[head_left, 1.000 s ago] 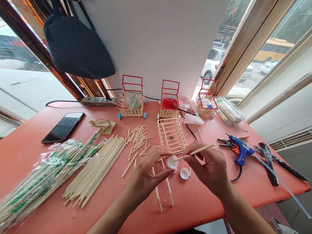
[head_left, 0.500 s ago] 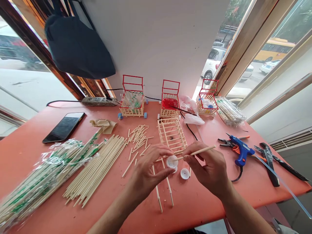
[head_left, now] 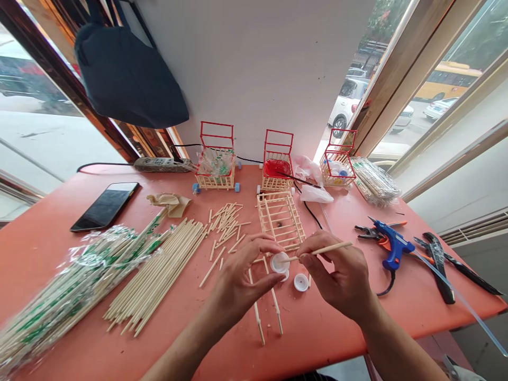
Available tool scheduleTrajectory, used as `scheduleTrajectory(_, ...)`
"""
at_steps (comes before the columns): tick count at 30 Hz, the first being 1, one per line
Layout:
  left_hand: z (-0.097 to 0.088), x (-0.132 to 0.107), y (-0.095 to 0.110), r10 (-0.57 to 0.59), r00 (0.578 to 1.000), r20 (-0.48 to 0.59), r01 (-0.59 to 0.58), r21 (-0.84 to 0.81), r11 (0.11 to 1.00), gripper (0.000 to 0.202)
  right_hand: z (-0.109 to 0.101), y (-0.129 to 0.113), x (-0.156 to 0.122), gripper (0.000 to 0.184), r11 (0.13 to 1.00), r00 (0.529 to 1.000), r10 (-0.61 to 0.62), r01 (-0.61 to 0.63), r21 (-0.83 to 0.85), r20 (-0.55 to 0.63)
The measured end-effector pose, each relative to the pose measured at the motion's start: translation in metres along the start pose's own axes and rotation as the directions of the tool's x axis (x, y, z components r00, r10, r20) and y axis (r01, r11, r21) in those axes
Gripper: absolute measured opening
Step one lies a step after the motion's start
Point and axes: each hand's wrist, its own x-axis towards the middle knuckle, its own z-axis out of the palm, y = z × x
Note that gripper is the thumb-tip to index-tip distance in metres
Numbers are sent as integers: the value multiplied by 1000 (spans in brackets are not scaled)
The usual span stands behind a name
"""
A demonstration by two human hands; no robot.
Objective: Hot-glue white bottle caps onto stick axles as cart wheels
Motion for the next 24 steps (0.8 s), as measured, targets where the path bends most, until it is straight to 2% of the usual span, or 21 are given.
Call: scheduleTrajectory(24, 1, 0, -3, -25, 1000, -16, 24, -54, 998, 24, -1, -1, -2, 11, 1000, 1000, -10, 10, 0, -15)
